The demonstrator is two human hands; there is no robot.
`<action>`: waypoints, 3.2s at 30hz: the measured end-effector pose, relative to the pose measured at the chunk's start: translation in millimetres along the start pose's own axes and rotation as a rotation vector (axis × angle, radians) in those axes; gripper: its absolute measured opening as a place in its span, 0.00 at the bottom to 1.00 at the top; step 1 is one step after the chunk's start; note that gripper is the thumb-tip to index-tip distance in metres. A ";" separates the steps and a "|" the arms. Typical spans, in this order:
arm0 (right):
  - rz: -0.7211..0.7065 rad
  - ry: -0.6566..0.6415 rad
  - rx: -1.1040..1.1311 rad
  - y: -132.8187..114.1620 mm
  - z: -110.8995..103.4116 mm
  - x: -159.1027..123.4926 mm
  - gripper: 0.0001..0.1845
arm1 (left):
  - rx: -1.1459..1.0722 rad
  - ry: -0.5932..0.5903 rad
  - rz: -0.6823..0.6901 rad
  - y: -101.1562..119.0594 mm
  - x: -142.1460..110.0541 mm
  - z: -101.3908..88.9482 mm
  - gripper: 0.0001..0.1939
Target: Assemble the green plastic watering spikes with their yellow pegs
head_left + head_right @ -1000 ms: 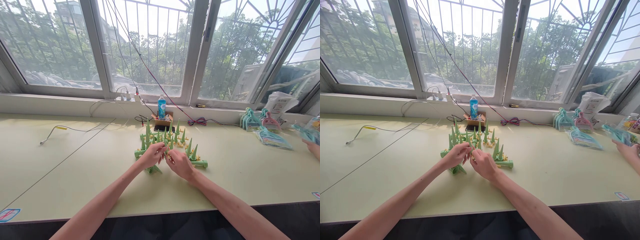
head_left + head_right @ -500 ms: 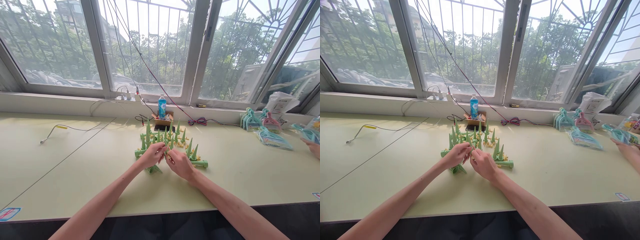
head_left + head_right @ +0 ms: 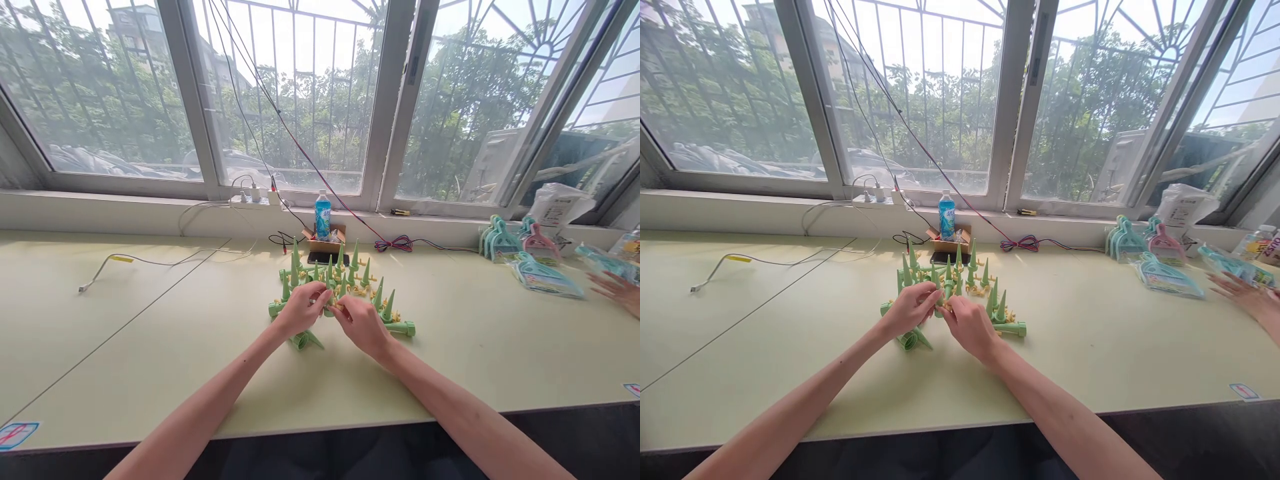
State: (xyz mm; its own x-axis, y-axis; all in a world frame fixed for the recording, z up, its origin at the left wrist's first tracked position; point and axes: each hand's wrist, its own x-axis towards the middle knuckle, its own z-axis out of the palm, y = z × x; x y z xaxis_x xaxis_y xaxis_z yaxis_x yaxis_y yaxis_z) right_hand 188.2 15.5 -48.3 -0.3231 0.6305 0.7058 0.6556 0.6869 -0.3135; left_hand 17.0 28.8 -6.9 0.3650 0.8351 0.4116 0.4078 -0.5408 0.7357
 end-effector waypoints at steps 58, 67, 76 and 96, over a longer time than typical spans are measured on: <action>0.218 -0.103 0.137 7.9 -3.3 3.7 0.18 | 0.385 0.163 0.066 -7.2 -0.9 -6.0 0.13; 0.213 -0.141 0.138 7.5 -4.1 3.4 0.17 | 0.438 0.121 0.018 -13.0 -1.4 -6.3 0.16; 0.201 -0.161 0.118 8.6 -3.1 2.1 0.17 | 0.426 0.135 -0.023 -15.1 -2.4 -3.1 0.15; 0.105 -0.301 0.131 4.1 -0.2 -2.6 0.14 | 0.472 0.344 0.082 -11.2 -1.2 -5.7 0.26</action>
State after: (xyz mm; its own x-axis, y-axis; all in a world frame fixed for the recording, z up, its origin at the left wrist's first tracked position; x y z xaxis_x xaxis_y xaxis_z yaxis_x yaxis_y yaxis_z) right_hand 191.9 16.6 -51.2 -0.4584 0.7648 0.4527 0.6086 0.6413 -0.4672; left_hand 7.2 34.4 -12.6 0.1505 0.7305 0.6662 0.7467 -0.5256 0.4076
